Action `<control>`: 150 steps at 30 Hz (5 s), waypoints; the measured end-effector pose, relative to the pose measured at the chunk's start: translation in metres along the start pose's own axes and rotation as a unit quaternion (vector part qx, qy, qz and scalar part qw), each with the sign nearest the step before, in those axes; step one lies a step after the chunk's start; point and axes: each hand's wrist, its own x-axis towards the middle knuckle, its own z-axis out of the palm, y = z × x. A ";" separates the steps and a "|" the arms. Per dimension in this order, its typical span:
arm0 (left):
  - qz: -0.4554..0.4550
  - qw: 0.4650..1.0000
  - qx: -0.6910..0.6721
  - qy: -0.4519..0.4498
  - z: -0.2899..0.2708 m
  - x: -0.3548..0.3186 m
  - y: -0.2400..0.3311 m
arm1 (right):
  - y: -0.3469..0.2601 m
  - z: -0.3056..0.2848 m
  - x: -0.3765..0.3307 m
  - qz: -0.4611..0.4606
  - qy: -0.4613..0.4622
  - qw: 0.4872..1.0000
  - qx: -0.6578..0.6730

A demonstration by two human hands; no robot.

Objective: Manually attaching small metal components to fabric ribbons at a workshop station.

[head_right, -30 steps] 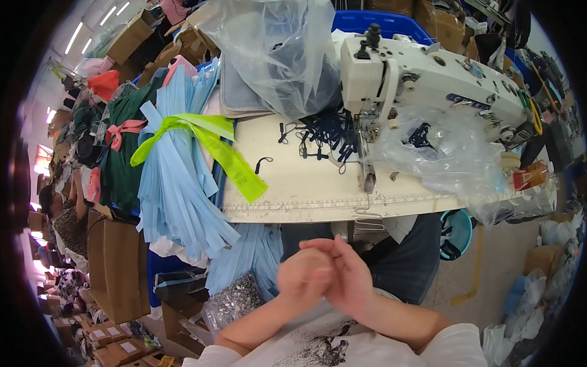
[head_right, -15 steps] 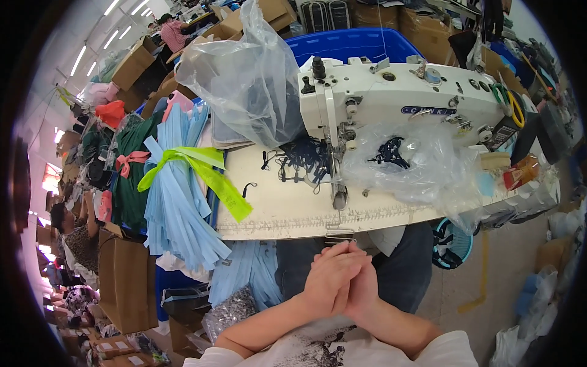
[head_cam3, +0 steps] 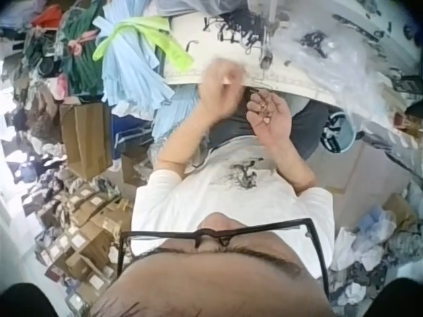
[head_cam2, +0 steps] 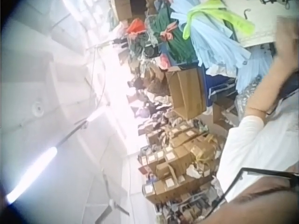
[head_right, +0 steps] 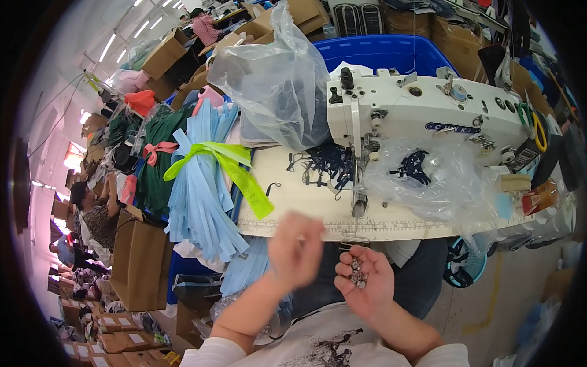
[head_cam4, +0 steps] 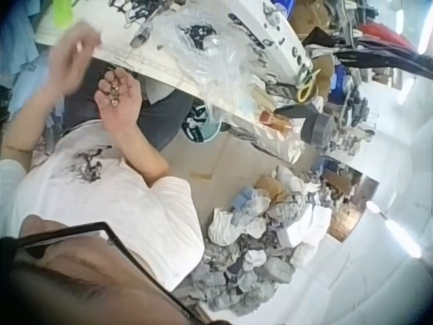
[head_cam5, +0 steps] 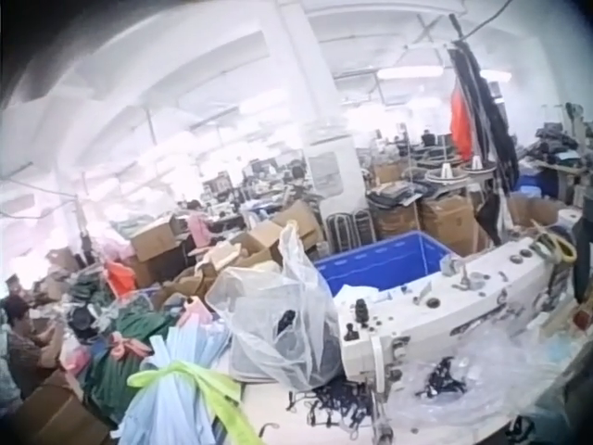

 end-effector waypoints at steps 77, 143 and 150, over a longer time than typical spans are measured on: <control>-0.426 0.850 -0.289 -0.111 -0.023 -0.100 0.039 | -0.018 -0.028 -0.012 0.061 -0.174 0.944 -0.275; -0.142 0.936 -0.083 -0.310 0.040 -0.052 0.064 | -0.036 -0.050 -0.058 -0.358 -0.099 0.740 -0.561; -0.255 0.917 -0.233 -0.198 0.055 -0.078 0.049 | -0.038 -0.049 -0.066 -0.333 -0.112 0.803 -0.481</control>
